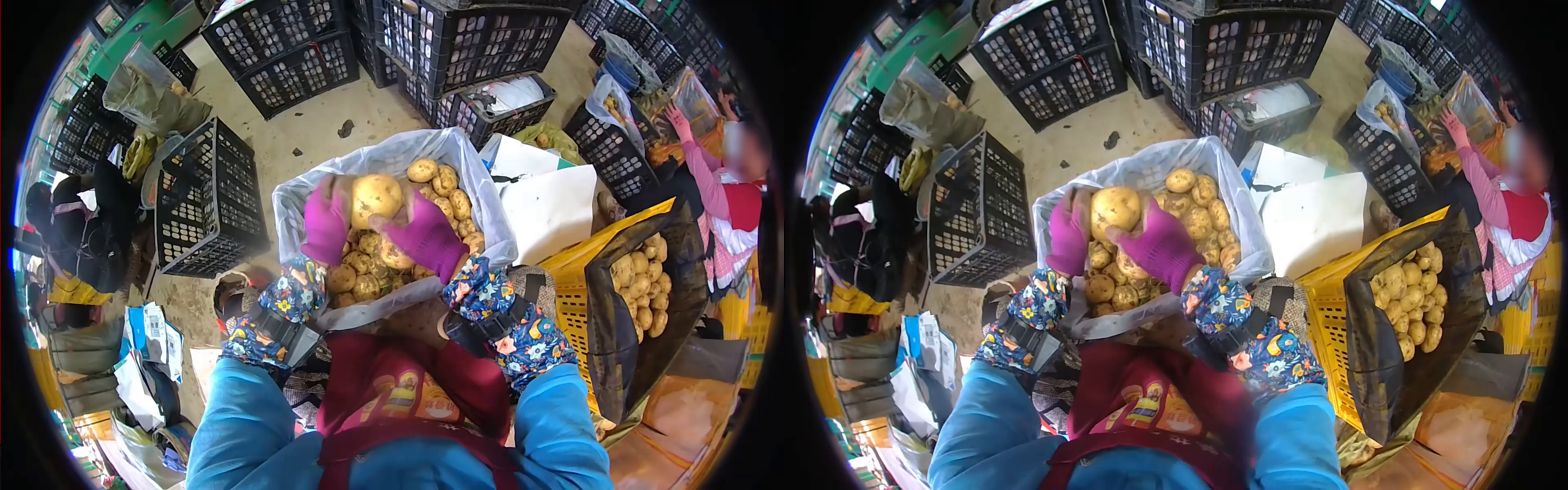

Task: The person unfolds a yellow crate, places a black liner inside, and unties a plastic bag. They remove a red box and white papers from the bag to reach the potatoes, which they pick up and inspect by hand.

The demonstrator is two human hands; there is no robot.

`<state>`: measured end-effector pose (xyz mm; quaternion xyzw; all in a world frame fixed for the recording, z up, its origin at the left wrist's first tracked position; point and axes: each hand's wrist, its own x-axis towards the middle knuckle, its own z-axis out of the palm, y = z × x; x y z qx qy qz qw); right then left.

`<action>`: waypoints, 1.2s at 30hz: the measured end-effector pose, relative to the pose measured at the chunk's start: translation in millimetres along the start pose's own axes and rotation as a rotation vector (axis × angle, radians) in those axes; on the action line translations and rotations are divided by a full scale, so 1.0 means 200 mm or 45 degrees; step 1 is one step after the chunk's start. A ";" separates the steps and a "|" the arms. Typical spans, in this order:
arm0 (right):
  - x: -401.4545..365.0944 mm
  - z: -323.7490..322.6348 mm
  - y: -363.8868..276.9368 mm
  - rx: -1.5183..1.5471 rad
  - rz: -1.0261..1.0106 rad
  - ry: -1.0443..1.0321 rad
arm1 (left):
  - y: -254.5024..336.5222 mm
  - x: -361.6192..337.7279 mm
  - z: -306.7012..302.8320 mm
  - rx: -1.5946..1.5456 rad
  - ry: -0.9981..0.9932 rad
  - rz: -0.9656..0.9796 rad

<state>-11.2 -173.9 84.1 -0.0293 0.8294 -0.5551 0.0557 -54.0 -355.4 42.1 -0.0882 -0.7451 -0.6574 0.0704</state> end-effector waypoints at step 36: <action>0.02 -0.05 -0.01 0.786 -0.019 -0.301 | 0.22 0.04 -0.07 -0.490 -0.114 -0.461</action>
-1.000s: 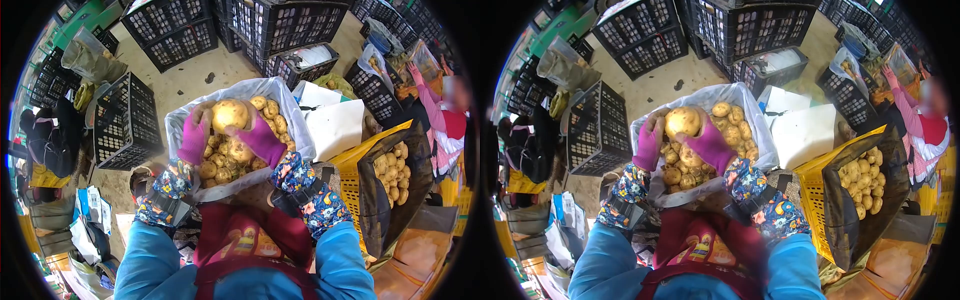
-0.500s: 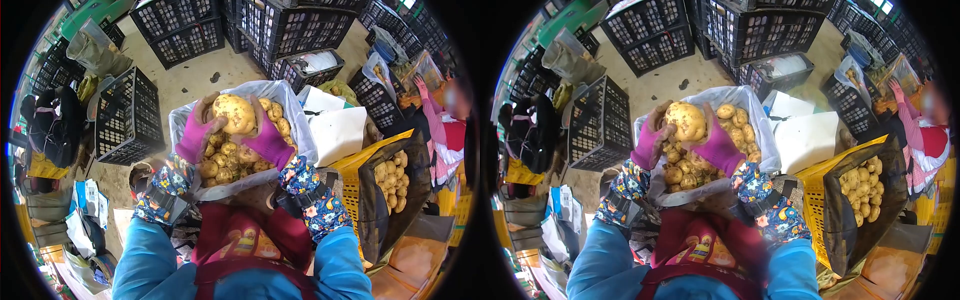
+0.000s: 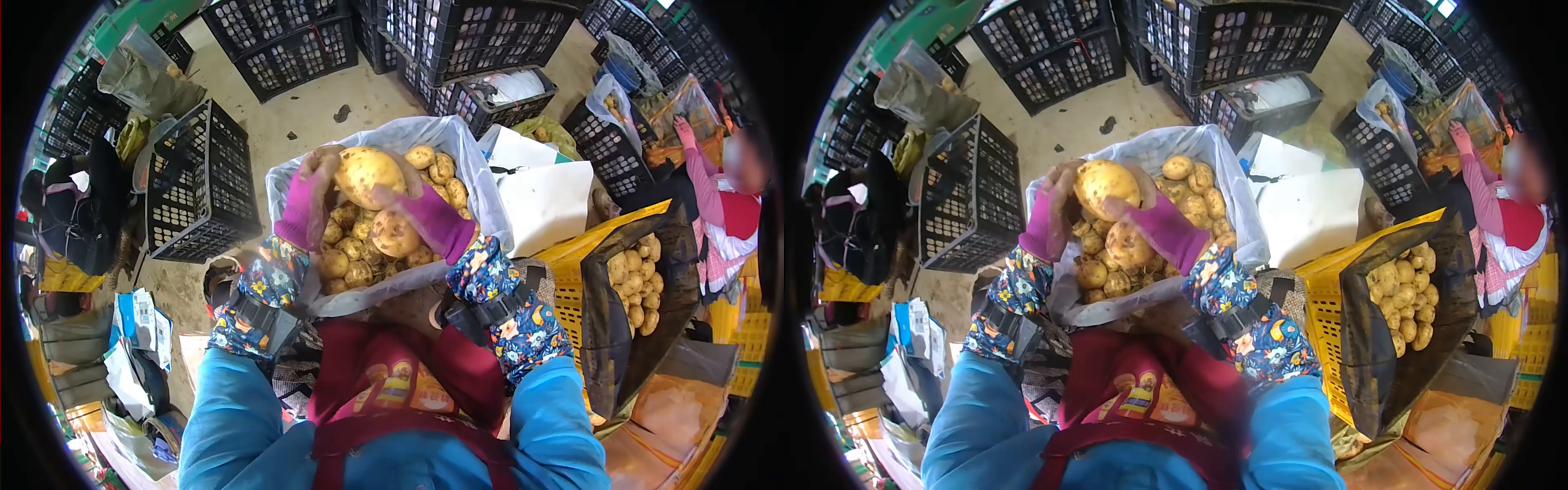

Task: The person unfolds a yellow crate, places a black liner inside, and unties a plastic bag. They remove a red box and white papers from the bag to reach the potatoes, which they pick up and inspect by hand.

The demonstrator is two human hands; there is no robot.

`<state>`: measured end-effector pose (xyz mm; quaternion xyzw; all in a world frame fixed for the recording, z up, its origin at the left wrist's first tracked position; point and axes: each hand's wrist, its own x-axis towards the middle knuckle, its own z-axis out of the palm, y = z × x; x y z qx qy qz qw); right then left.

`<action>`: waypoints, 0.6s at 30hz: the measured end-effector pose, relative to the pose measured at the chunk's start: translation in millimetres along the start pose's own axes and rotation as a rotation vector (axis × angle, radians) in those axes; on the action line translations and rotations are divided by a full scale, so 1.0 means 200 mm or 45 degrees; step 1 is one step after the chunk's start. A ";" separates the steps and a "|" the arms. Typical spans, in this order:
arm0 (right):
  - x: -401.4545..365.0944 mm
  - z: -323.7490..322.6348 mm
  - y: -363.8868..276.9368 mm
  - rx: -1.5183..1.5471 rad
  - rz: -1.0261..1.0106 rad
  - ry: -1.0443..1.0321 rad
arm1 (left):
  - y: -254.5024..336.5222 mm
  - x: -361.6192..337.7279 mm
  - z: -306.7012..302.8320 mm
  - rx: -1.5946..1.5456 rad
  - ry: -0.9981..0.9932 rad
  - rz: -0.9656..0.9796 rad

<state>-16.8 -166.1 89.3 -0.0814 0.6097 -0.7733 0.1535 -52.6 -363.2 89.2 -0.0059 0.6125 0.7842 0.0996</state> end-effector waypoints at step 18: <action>0.13 0.05 0.03 0.393 -0.337 0.394 | 0.08 -0.09 0.14 0.273 -0.176 0.234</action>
